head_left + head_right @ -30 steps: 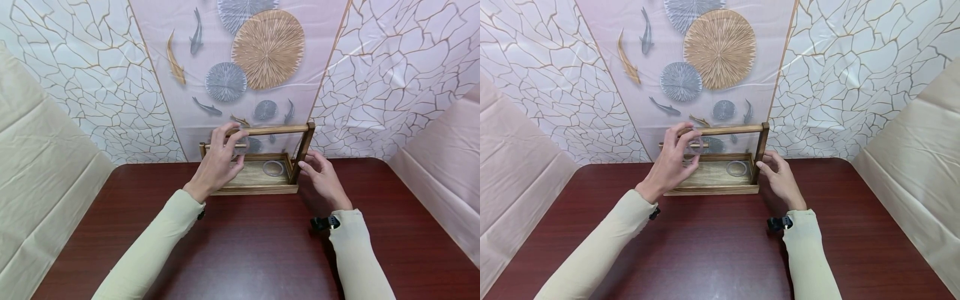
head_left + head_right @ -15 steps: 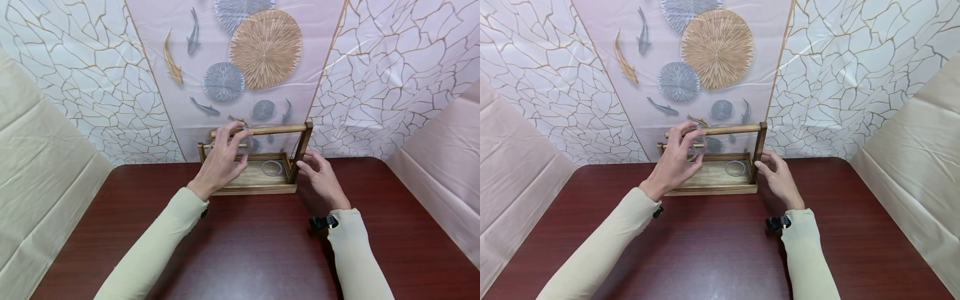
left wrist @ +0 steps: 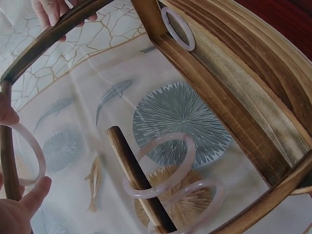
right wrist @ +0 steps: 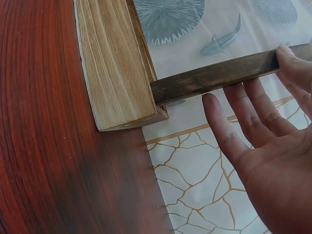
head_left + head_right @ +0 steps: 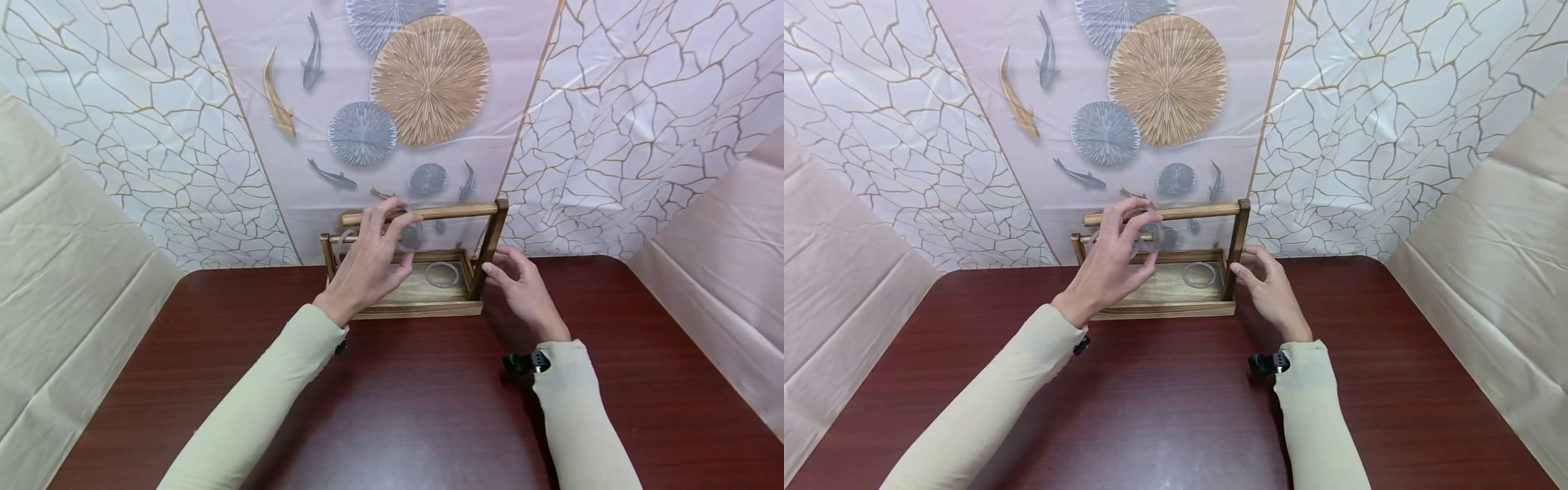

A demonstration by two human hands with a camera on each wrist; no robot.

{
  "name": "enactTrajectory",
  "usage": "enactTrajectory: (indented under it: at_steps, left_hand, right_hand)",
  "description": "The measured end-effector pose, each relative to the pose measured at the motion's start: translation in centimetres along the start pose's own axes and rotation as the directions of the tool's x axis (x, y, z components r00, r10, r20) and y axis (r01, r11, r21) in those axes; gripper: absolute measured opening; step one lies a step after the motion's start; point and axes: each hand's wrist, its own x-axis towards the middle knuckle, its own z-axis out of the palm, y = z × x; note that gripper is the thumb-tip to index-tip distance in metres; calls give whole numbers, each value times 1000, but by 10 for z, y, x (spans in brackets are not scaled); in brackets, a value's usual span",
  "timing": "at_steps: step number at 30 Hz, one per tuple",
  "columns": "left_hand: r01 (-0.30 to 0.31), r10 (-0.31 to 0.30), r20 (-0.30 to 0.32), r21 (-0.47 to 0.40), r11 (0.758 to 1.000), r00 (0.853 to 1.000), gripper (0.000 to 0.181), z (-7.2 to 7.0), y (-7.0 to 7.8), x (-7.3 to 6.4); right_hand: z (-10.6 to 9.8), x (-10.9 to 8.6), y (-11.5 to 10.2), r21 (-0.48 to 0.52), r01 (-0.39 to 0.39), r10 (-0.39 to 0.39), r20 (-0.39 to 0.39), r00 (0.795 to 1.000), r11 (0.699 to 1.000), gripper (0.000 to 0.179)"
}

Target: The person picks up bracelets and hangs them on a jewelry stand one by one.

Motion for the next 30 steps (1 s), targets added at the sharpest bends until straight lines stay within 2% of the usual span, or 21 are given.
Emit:
enactTrajectory:
  at_steps: [16, 30]
  left_hand:
    - [-34, 34, -18, -23, 999, 999, 59, 12, 8, 9]
    - [-30, 31, 17, -39, 999, 999, 64, 21, 12, 18]
  right_hand:
    - [0, 0, 0, -17, -1, 1, 6, 1000, 1000, 50]
    - [0, -2, -4, -19, -11, 11, 2, 1000, 1000, 51]
